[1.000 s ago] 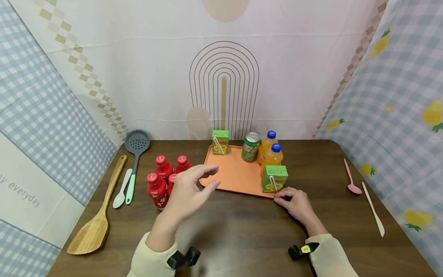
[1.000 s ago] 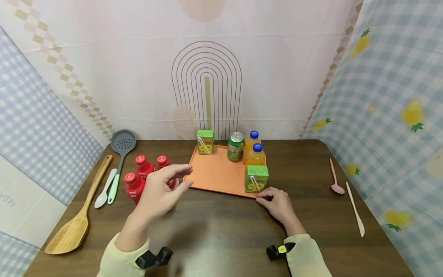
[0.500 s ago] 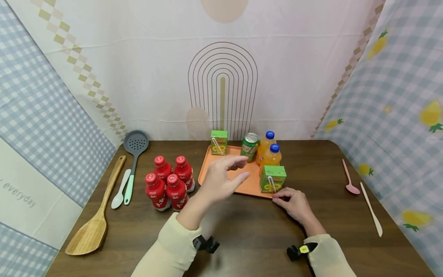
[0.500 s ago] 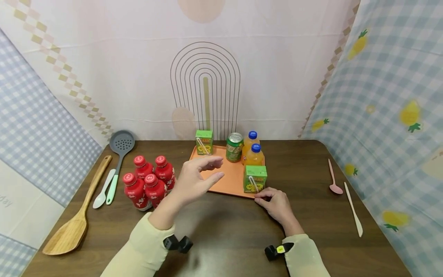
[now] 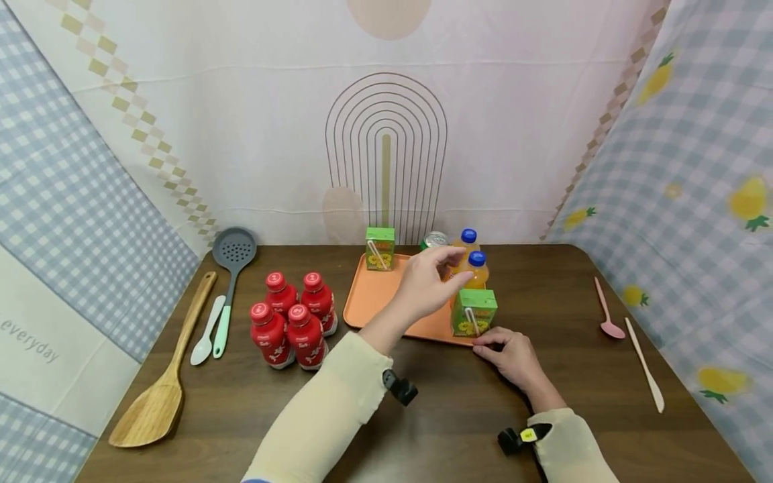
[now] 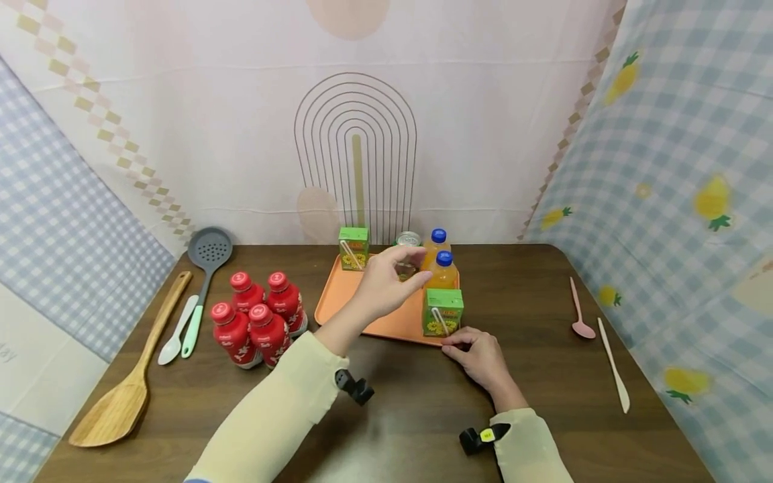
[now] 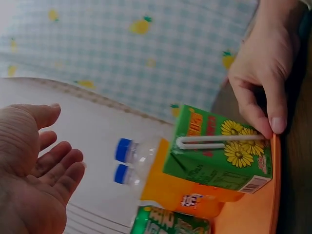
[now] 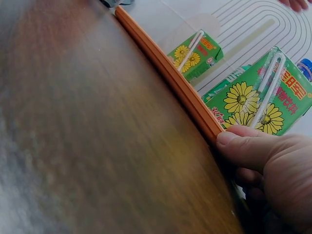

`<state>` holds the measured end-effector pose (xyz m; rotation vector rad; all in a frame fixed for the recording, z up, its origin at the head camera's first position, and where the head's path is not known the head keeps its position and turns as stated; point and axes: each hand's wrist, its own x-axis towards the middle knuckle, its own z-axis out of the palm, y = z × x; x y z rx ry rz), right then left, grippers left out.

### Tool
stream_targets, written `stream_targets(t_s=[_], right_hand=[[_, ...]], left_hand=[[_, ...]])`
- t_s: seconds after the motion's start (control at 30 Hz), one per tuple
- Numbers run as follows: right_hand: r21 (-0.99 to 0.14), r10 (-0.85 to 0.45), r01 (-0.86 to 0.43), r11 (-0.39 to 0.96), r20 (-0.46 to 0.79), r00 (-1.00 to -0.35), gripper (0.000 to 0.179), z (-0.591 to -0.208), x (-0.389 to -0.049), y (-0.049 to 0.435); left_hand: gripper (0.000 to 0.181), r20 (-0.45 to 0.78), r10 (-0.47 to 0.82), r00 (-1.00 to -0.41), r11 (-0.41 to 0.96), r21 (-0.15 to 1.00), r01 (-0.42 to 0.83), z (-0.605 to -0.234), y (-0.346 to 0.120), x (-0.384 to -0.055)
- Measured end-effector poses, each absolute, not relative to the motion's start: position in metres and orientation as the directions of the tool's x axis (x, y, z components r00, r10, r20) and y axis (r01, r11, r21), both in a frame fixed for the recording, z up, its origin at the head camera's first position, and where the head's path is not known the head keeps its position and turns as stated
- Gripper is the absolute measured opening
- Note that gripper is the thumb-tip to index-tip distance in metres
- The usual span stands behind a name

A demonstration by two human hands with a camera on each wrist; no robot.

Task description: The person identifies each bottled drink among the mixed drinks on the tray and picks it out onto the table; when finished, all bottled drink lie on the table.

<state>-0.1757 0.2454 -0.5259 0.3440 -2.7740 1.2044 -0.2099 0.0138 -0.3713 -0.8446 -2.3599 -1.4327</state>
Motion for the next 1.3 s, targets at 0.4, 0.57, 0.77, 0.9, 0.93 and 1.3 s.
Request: stream_targets(t_s=[0.4,0.57,0.77,0.9,0.93,1.3], right_hand=[[-0.724,-0.165,-0.235,0.649,0.168,-0.972,0.006,-0.527,-0.177,0.244],[-0.724,-0.16,-0.231,0.65,0.166,-0.973,0.006,-0.525,-0.178,0.243],[-0.725,-0.158,-0.231,0.649,0.169,-0.973,0.006,-0.524,-0.179,0.243],[-0.721,-0.162,-0.235,0.651,0.17,-0.972,0.006,-0.525,-0.177,0.242],[-0.722,-0.161,-0.233,0.652,0.168,-0.973,0.006,-0.526,-0.177,0.242],[-0.724,-0.146,-0.208,0.658,0.149,-0.978,0.007,-0.526,-0.173,0.243]], left_hand=[[0.043,0.327,0.375,-0.868,0.5,0.717,0.486,-0.391,0.044,-0.258],[0.047,0.295,0.4,-0.868,0.437,0.771,0.463,-0.399,0.051,-0.268],[0.046,0.234,0.427,-0.874,0.408,0.812,0.417,-0.403,0.056,-0.273],[0.04,0.217,0.439,-0.872,0.395,0.825,0.404,-0.406,0.056,-0.274],[0.038,0.215,0.442,-0.871,0.389,0.829,0.402,-0.407,0.056,-0.274],[0.032,0.212,0.445,-0.87,0.366,0.844,0.392,-0.412,0.056,-0.269]])
